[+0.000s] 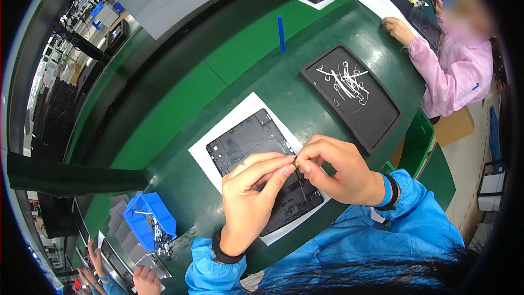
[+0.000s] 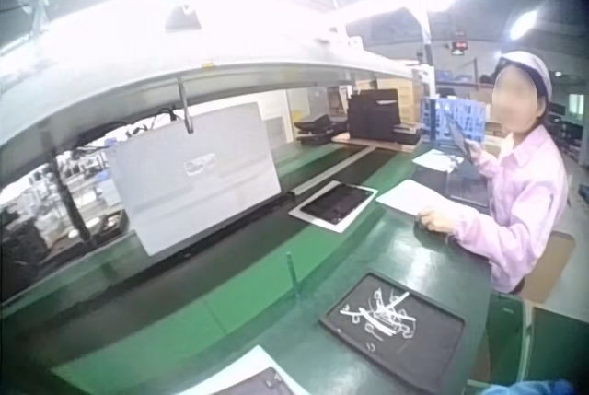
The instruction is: Assembling the internal components and backing of a tablet device on a factory line.
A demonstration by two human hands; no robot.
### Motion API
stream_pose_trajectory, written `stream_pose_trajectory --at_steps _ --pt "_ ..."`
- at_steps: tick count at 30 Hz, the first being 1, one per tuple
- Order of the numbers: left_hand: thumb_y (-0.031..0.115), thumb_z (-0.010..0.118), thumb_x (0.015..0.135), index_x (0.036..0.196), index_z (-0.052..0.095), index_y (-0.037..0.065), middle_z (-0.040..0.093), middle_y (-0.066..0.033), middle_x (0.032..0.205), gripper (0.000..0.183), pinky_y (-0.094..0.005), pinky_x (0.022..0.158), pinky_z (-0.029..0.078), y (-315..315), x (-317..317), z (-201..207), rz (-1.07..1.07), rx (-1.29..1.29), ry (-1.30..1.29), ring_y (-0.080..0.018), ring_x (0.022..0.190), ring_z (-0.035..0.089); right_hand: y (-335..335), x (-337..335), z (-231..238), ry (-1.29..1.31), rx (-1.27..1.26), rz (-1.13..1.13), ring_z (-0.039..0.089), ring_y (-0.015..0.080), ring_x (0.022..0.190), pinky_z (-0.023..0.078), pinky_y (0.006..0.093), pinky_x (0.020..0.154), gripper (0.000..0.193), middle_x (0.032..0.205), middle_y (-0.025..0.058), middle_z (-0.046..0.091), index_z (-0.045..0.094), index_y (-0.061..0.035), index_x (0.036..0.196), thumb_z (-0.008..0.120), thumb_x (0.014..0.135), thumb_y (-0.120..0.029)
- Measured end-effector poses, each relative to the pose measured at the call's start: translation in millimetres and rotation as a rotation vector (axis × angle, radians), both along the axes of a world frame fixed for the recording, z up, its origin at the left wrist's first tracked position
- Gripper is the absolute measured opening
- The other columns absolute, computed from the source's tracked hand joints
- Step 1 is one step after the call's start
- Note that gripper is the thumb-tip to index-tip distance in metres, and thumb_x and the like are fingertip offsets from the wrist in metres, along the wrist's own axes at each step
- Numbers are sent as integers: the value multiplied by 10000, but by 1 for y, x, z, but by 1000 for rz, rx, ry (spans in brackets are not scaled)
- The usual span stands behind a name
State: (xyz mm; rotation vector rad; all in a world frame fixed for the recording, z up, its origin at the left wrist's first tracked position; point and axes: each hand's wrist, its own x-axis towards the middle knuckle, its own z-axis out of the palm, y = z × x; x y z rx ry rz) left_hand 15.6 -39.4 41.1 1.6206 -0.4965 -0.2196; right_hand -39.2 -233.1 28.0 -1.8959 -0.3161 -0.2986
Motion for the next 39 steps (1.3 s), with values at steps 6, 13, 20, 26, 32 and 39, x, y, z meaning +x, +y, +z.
stream_pose_trajectory --at_steps 6,13,20,26,32,39 --pt "-78 725 938 1172 735 -61 689 -154 1212 235 -310 956 593 -11 -10 -3 44 -125 183 -200 1073 701 5 2 -6 -97 -97 -102 664 205 694 534 314 603 163 907 91 642 629 -29 1070 672 927 34" --pt "-83 671 971 1242 731 -30 678 -129 1185 282 -310 961 584 -8 -10 -15 43 -14 21 -194 1057 698 9 1 -7 -137 -80 -157 660 200 670 543 301 581 164 906 97 644 628 -29 1072 672 928 36" --pt "67 650 1043 1257 719 -39 719 -135 1151 249 -311 916 567 -6 -9 -11 -59 -106 131 -180 1001 707 5 0 -5 -113 -101 -121 659 198 672 533 300 588 162 904 95 641 626 -30 1072 667 929 35" --pt "114 606 1080 1214 727 -60 714 -131 1164 250 -298 937 539 -3 -2 -15 -88 -193 495 -178 1038 687 -12 -7 -2 106 153 -39 656 138 689 506 274 611 99 897 78 660 655 -11 1052 654 956 13" --pt "206 620 1081 1194 733 -53 707 -77 1118 305 -300 913 500 3 9 -13 63 -119 219 -141 1017 628 -113 38 8 285 -334 -511 671 155 675 513 327 613 144 711 108 665 692 23 995 667 986 -119" --pt "156 691 1044 1199 730 -32 712 -66 1025 247 -281 883 535 10 11 -8 132 -173 266 -134 932 658 -131 48 -1 147 -468 -581 678 252 659 514 380 616 162 734 178 685 667 39 914 741 931 -104"
